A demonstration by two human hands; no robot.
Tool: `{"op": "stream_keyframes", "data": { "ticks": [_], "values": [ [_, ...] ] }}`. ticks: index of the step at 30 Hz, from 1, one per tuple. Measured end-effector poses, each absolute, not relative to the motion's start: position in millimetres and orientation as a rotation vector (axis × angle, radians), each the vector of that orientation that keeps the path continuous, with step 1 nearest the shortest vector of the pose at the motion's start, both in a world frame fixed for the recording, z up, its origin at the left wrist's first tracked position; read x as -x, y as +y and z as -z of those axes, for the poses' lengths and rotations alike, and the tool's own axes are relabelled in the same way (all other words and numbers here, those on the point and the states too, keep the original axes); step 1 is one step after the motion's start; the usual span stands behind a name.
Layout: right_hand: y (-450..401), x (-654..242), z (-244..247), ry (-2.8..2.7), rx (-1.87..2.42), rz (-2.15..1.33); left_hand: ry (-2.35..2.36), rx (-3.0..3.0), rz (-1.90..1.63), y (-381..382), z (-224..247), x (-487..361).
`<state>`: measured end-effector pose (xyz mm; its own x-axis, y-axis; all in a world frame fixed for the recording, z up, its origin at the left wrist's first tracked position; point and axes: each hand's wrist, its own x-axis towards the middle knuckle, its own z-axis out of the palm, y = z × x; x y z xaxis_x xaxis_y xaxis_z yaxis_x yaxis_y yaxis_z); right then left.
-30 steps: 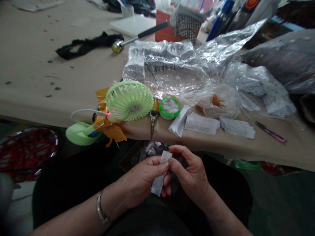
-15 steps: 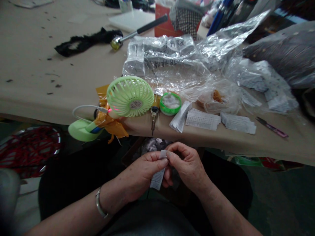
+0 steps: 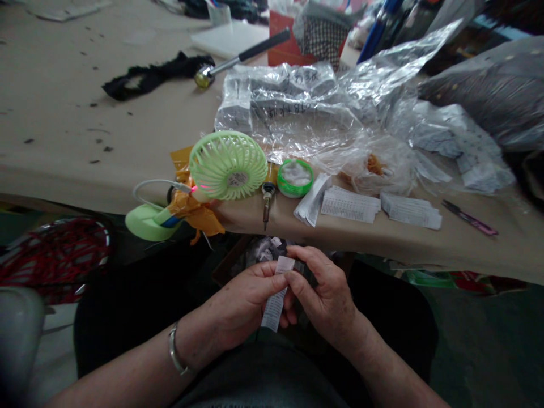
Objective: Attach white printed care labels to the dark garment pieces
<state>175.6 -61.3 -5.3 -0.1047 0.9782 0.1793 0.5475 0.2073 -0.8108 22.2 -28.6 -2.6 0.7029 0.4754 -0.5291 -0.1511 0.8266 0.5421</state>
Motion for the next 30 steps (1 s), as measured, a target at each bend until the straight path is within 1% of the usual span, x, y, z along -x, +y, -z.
{"op": "stream_keyframes", "data": {
  "ticks": [13, 23, 30],
  "values": [
    [-59, -173, 9, -1.583, 1.499, -0.972, 0.706, -0.511, -0.380, -27, 8, -20],
    [-55, -169, 12, -1.539, 1.482, -1.023, 0.729, -0.522, -0.407, -26, 6, -16],
    [-51, -164, 11, -1.437, 1.430, -1.164, 0.720, -0.494, -0.436, -24, 8, -14]
  ]
}}
